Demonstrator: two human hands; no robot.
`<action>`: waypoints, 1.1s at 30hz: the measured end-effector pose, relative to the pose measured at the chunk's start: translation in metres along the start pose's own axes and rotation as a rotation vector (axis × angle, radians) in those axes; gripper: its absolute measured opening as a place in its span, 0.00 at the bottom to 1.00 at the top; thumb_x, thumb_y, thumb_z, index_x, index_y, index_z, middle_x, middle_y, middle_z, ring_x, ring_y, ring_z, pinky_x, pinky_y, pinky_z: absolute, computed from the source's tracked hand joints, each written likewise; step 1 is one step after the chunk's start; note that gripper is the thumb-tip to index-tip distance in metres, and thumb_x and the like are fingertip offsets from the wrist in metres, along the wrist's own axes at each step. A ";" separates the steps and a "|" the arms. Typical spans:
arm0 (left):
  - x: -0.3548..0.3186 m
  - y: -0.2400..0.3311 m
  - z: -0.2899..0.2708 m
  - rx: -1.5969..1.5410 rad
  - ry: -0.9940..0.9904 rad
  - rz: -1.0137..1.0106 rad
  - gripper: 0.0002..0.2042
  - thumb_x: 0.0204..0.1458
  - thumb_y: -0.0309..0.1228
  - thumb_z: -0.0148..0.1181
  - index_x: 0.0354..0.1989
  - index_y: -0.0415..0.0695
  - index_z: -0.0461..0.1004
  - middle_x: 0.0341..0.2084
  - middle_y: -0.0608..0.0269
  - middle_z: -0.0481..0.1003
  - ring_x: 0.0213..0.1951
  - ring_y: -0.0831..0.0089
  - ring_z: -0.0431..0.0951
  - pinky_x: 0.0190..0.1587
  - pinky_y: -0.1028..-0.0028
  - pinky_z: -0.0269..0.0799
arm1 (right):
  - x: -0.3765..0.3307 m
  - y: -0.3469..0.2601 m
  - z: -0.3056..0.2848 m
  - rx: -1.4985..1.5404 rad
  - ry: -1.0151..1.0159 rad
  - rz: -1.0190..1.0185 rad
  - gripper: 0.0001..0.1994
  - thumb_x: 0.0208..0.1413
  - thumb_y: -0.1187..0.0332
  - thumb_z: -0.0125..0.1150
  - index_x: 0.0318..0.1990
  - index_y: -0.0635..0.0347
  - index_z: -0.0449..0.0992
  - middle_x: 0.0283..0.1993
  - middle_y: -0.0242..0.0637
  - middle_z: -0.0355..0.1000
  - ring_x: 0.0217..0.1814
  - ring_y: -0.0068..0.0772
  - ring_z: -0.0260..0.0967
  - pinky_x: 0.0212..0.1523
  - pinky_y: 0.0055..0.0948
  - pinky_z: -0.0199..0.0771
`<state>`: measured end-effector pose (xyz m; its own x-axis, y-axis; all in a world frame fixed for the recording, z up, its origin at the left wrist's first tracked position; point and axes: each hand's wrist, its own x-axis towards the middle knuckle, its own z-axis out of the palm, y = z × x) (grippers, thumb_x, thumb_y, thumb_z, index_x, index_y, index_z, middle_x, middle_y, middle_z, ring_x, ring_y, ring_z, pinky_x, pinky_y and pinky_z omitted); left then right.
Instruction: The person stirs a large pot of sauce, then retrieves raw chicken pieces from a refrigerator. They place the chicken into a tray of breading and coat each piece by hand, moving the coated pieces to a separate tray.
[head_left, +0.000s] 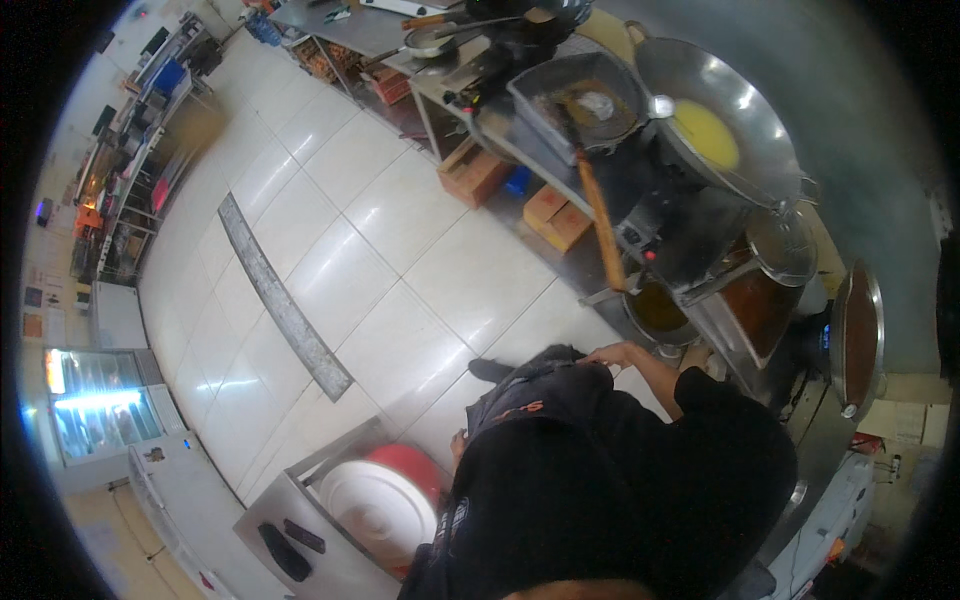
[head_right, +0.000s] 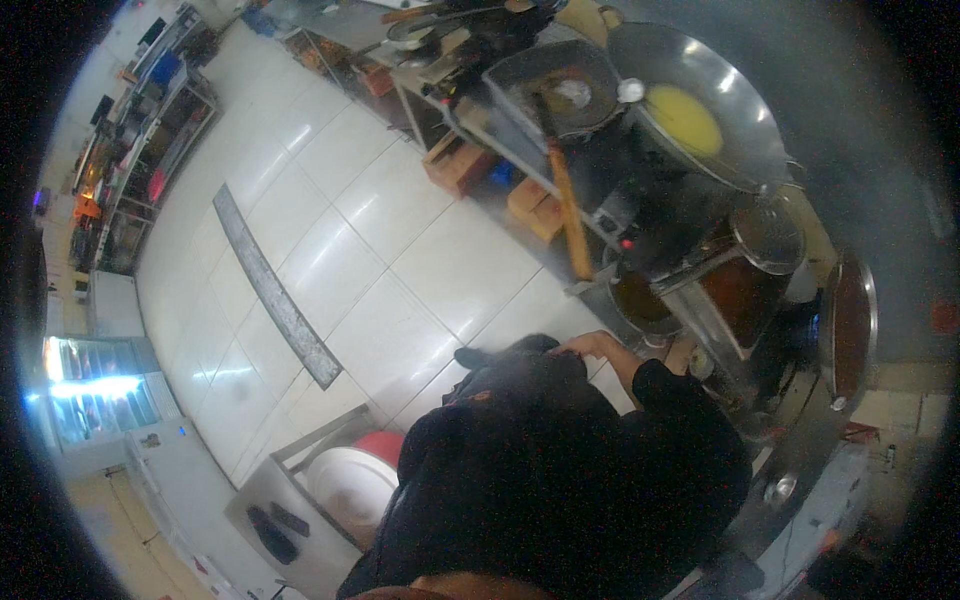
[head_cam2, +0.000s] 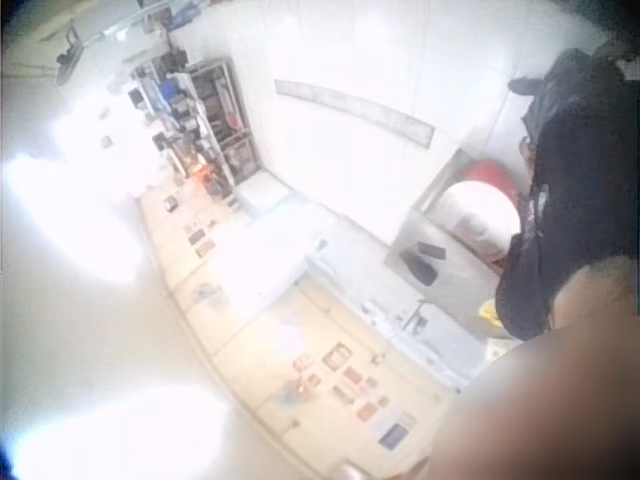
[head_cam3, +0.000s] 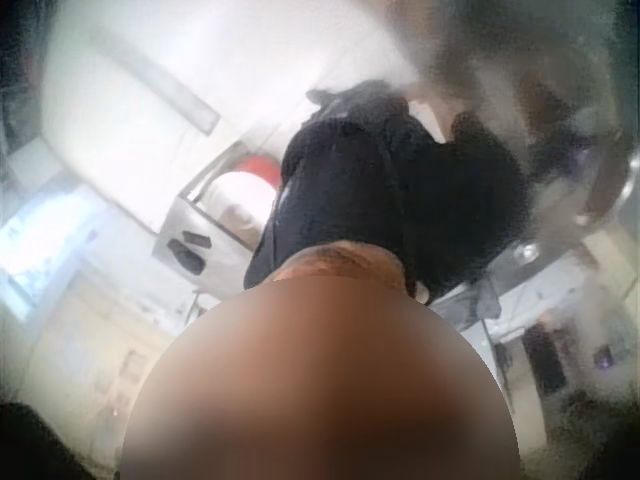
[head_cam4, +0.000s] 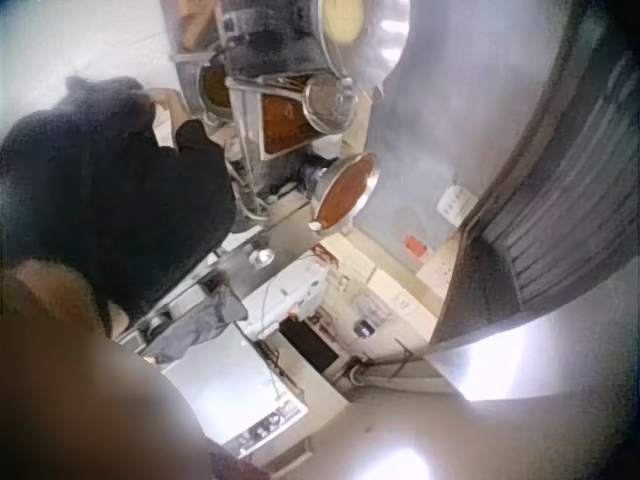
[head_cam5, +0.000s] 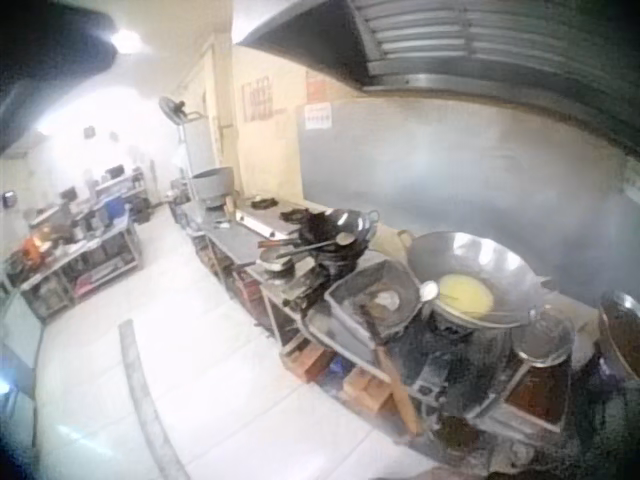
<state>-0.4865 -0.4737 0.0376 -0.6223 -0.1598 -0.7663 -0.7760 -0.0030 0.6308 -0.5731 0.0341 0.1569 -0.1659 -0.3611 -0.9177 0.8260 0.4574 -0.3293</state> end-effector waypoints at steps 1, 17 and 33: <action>0.018 0.009 -0.032 -0.033 -0.003 0.000 0.23 0.60 0.47 0.45 0.58 0.44 0.59 0.45 0.51 0.72 0.44 0.60 0.72 0.42 0.64 0.69 | 0.019 -0.028 0.010 -0.023 0.038 -0.071 0.42 0.48 0.39 0.59 0.65 0.55 0.60 0.64 0.43 0.58 0.68 0.40 0.50 0.66 0.43 0.50; 0.426 0.509 -0.325 -0.021 0.002 0.171 0.24 0.57 0.49 0.48 0.57 0.50 0.61 0.49 0.53 0.72 0.52 0.60 0.72 0.47 0.55 0.69 | 0.103 -0.592 0.104 -0.623 -0.009 -0.747 0.18 0.56 0.51 0.54 0.53 0.36 0.76 0.74 0.39 0.43 0.77 0.45 0.32 0.68 0.64 0.23; 0.486 0.476 -0.947 -0.639 0.617 -0.113 0.17 0.57 0.43 0.52 0.48 0.44 0.67 0.31 0.58 0.78 0.32 0.69 0.79 0.25 0.70 0.71 | 0.465 -1.287 0.655 -2.195 -0.269 -0.996 0.10 0.51 0.67 0.52 0.34 0.57 0.80 0.46 0.38 0.72 0.49 0.43 0.68 0.52 0.45 0.65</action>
<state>-1.0610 -1.4875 0.0810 -0.2365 -0.6269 -0.7423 -0.5092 -0.5707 0.6442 -1.3608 -1.2552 0.2996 0.2001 -0.8782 -0.4344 -0.9561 -0.0781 -0.2826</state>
